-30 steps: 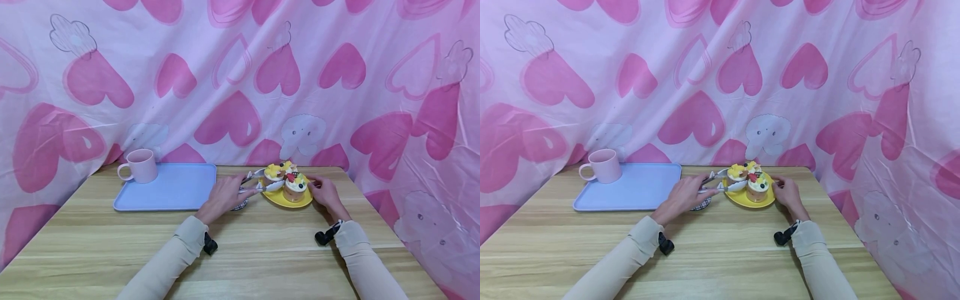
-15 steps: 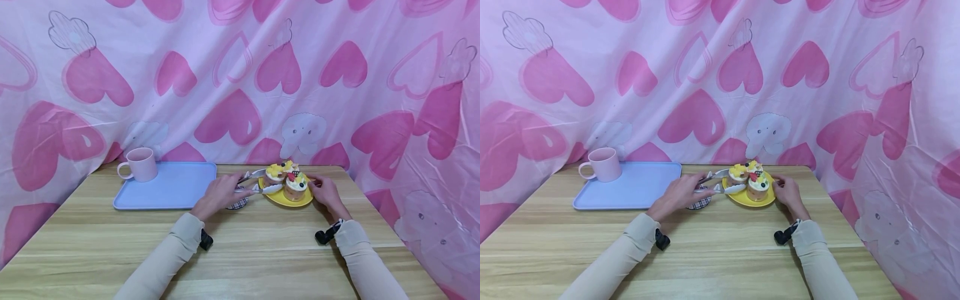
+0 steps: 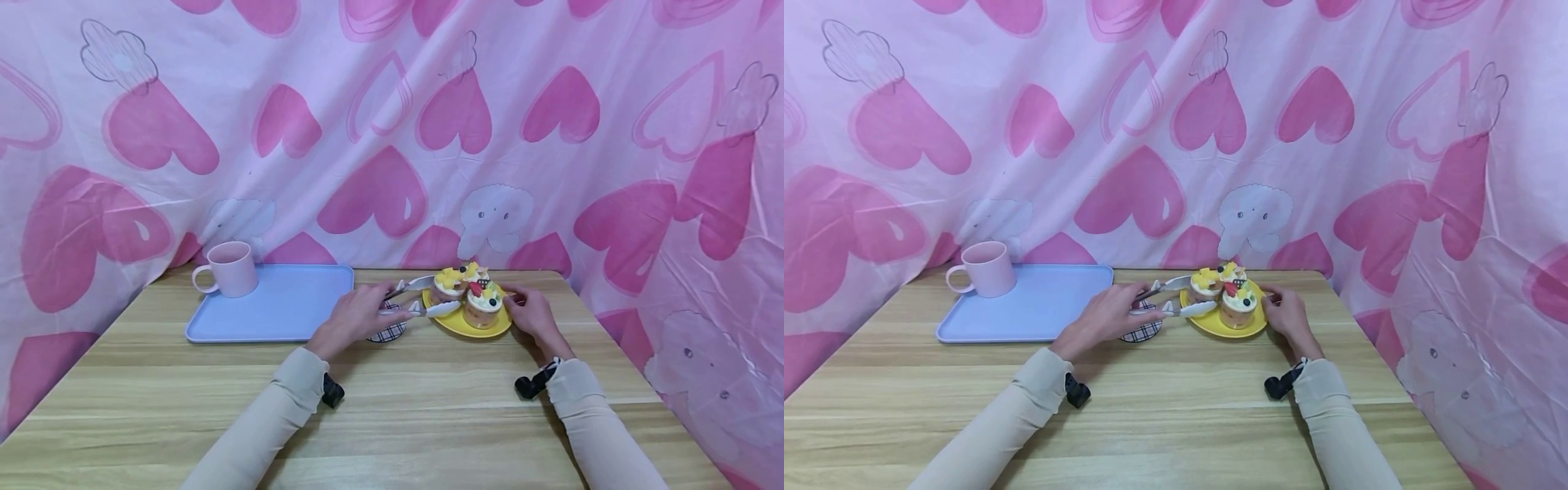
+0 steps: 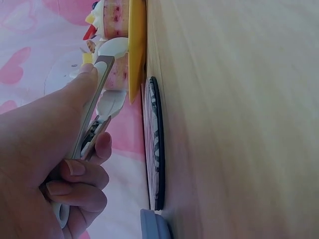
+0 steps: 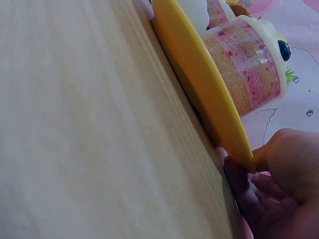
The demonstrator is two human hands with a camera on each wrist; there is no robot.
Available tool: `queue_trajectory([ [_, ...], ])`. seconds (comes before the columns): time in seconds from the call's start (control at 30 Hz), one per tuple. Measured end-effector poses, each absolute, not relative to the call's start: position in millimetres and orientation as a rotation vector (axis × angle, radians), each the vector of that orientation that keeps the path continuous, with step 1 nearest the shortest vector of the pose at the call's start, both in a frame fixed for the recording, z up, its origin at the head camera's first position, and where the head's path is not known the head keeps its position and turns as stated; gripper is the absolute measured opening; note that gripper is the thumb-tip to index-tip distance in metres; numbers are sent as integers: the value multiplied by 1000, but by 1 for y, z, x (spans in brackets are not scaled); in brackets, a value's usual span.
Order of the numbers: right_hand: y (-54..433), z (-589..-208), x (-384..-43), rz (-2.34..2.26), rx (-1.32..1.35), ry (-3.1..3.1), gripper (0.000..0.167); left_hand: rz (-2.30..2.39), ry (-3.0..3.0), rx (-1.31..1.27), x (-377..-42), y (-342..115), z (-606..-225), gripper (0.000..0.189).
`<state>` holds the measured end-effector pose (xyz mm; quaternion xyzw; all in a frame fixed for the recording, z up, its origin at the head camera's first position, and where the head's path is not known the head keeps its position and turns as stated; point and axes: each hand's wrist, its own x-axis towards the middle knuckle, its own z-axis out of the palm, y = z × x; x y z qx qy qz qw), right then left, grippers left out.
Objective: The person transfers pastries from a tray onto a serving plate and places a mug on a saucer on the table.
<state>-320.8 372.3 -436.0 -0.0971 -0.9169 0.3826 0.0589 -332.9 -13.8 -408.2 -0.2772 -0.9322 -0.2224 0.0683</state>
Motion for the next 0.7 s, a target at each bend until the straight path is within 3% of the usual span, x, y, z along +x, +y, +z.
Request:
queue_trajectory([
  [0.7, 373, -434, -319, 1133, -287, -2794, 47, -731, -2791, -832, -322, -37, -402, 56],
])
